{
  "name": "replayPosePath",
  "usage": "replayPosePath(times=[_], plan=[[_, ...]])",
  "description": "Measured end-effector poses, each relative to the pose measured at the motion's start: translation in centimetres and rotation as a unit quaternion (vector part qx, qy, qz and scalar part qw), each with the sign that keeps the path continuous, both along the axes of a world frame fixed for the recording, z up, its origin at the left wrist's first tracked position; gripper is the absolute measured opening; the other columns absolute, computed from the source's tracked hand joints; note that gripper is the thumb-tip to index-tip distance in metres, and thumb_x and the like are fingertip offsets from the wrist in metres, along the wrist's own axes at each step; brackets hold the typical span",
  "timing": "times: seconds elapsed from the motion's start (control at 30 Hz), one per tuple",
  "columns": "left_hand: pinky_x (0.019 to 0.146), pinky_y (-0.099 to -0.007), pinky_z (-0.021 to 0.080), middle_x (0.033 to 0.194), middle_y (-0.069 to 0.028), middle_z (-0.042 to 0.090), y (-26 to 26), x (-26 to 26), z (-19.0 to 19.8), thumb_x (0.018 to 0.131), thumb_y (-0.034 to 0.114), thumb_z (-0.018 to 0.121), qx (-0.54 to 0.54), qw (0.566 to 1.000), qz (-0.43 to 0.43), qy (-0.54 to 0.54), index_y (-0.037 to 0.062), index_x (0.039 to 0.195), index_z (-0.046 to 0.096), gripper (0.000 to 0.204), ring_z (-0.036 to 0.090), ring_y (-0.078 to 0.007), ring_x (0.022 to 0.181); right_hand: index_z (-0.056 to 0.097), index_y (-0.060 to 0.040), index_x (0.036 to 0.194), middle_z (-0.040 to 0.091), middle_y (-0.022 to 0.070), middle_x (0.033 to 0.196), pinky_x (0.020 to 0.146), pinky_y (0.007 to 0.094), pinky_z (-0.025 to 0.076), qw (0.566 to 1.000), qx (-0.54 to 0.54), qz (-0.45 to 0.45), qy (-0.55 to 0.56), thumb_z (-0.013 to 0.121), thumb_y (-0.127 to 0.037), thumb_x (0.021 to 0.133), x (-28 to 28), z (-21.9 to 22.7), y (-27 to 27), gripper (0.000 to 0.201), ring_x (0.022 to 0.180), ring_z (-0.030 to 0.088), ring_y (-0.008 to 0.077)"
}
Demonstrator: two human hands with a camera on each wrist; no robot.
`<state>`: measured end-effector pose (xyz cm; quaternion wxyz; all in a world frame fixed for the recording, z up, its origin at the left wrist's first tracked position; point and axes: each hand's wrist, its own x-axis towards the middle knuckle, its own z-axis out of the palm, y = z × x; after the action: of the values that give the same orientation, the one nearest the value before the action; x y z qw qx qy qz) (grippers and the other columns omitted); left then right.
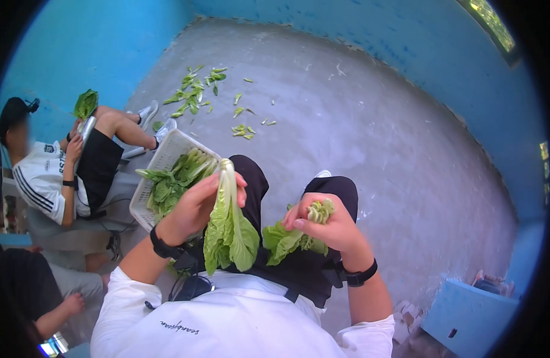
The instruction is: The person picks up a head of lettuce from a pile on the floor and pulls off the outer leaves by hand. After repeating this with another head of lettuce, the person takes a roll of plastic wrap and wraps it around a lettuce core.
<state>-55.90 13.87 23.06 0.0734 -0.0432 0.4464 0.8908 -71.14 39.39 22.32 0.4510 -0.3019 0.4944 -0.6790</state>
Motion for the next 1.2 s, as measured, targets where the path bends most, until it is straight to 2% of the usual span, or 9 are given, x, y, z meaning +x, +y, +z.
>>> replayPosePath(times=[0.13,0.27,0.3,0.4,0.6,0.8,1.0,1.13,1.2], plan=[[0.080,-0.0270,0.049,0.102,-0.0068,0.060,1.9,-0.3,-2.3,0.110,0.042,0.032,0.116,0.990,0.023,-0.072,0.0054,0.128,0.053,0.046,0.059,-0.0126,0.090,0.055,-0.0040,0.090,0.063,0.0019,0.081,0.069,0.0297,0.054,0.993,0.101,-0.039,-0.043,0.069,-0.001,0.091,1.0,-0.4,-1.5,0.014,0.075,0.064,0.0115],[0.072,-0.0244,0.045,0.096,-0.0034,0.058,2.7,-0.1,-3.8,0.105,0.053,0.038,0.085,0.992,0.020,-0.094,0.0088,0.114,0.052,0.047,0.055,-0.0094,0.080,0.059,-0.0043,0.095,0.062,-0.0004,0.081,0.063,0.0249,0.052,0.985,0.155,-0.078,-0.020,0.072,-0.006,0.092,2.2,-0.4,-3.4,0.014,0.073,0.063,0.0081],[0.070,-0.0238,0.043,0.090,-0.0005,0.057,3.6,-0.5,-3.0,0.102,0.051,0.051,0.012,0.992,0.072,-0.107,0.0102,0.103,0.053,0.041,0.052,-0.0075,0.076,0.060,-0.0051,0.097,0.062,-0.0013,0.082,0.062,0.0250,0.052,0.983,0.171,-0.073,-0.004,0.073,-0.007,0.092,2.2,-0.5,-3.5,0.014,0.071,0.062,0.0072],[0.082,-0.0283,0.047,0.095,-0.0031,0.060,2.7,-0.7,-3.0,0.101,0.036,0.060,-0.072,0.994,0.014,-0.086,0.0082,0.113,0.054,0.031,0.056,-0.0116,0.089,0.060,-0.0051,0.095,0.062,-0.0014,0.081,0.061,0.0244,0.051,0.981,0.166,-0.100,-0.009,0.075,-0.009,0.090,2.3,-0.2,-3.7,0.016,0.070,0.060,0.0066],[0.087,-0.0252,0.050,0.098,-0.0015,0.066,3.4,-0.9,-2.6,0.090,0.016,0.077,-0.189,0.977,0.061,-0.081,0.0050,0.112,0.060,0.031,0.063,-0.0085,0.092,0.061,-0.0054,0.091,0.063,-0.0010,0.080,0.060,0.0234,0.049,0.979,0.151,-0.136,0.004,0.079,-0.008,0.086,2.3,-0.3,-3.8,0.018,0.067,0.059,0.0054],[0.076,-0.0253,0.050,0.091,-0.0005,0.066,4.1,-1.1,-1.6,0.077,0.015,0.089,-0.352,0.931,0.086,-0.039,0.0066,0.109,0.057,0.046,0.061,-0.0069,0.085,0.064,-0.0040,0.094,0.066,-0.0009,0.084,0.063,0.0217,0.050,0.985,0.123,-0.121,-0.013,0.080,-0.008,0.084,3.0,0.4,-4.3,0.019,0.072,0.060,0.0043],[0.073,-0.0299,0.050,0.089,-0.0071,0.064,5.2,-1.3,0.1,0.067,0.025,0.096,-0.497,0.863,0.087,0.008,0.0063,0.102,0.050,0.060,0.061,-0.0147,0.078,0.064,-0.0024,0.096,0.068,0.0005,0.087,0.069,0.0235,0.052,0.975,0.152,-0.141,0.083,0.082,-0.007,0.080,3.5,-0.4,-4.2,0.024,0.077,0.061,0.0052],[0.076,-0.0391,0.053,0.104,-0.0163,0.060,4.8,-1.3,-0.6,0.074,0.029,0.087,-0.483,0.872,0.081,0.003,0.0035,0.112,0.052,0.058,0.065,-0.0304,0.090,0.063,-0.0019,0.096,0.068,0.0014,0.086,0.069,0.0242,0.052,0.966,0.161,-0.179,0.093,0.083,-0.006,0.080,3.4,-0.1,-3.9,0.025,0.079,0.063,0.0059],[0.072,-0.0389,0.053,0.096,-0.0152,0.063,4.3,-1.1,-0.7,0.078,0.031,0.083,-0.521,0.848,0.093,0.023,0.0036,0.109,0.060,0.047,0.066,-0.0293,0.085,0.063,-0.0019,0.096,0.069,0.0015,0.085,0.069,0.0239,0.052,0.965,0.155,-0.191,0.087,0.083,-0.006,0.080,3.5,-0.5,-3.8,0.026,0.079,0.063,0.0060]])
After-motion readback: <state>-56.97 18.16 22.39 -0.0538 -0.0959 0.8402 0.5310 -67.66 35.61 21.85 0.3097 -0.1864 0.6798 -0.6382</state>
